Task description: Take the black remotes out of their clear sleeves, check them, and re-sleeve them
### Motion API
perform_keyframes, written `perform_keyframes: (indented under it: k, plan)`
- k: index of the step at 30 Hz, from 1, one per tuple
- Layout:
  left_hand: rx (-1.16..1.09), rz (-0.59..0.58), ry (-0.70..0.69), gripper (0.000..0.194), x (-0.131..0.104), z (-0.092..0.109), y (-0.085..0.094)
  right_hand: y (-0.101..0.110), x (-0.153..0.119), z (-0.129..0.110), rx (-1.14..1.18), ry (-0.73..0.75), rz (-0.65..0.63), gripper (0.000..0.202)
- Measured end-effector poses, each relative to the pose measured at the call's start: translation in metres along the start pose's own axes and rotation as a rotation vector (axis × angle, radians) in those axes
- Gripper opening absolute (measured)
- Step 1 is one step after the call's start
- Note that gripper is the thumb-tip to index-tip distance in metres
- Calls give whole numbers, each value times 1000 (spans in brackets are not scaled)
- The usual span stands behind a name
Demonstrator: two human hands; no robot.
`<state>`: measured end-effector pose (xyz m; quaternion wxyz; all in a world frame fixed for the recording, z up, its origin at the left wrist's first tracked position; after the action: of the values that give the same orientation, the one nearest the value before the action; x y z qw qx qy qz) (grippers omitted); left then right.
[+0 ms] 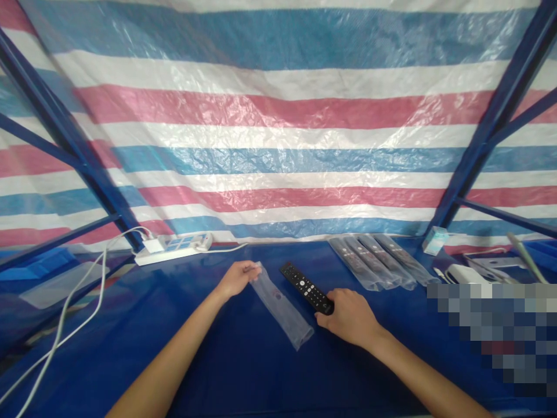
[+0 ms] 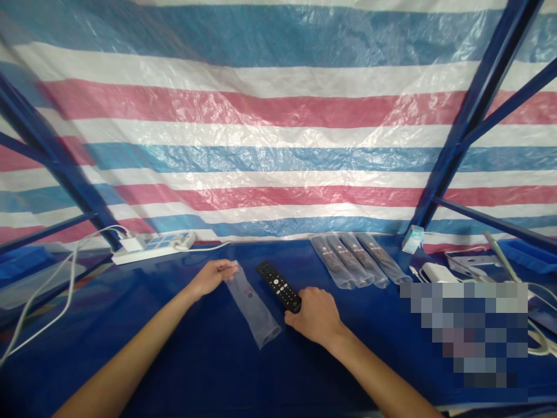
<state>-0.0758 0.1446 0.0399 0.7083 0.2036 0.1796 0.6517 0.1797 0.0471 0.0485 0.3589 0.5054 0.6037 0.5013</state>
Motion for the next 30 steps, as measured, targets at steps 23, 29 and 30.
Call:
perform_keyframes:
  k: [23, 29, 30]
  plan:
    - [570, 347, -230, 31, -15, 9, 20, 23, 26, 73, -329, -277, 28, 25]
    - [506, 259, -358, 27, -19, 44, -7, 8, 27, 54, -247, -45, -41, 28]
    - [505, 231, -373, 26, -18, 50, -15, 6, 24, 49, -231, -1, -44, 28]
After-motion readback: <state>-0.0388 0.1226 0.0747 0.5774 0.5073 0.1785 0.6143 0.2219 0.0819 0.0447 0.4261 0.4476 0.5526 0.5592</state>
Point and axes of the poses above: each hand's wrist, its own x-axis towards the middle knuckle, its own y-axis out of the back of the hand, z = x × y, the point moved 6 cm from there along x, towards the middle knuckle, and after that the axes turned 5 degrees about y, right-handed, at the moved point
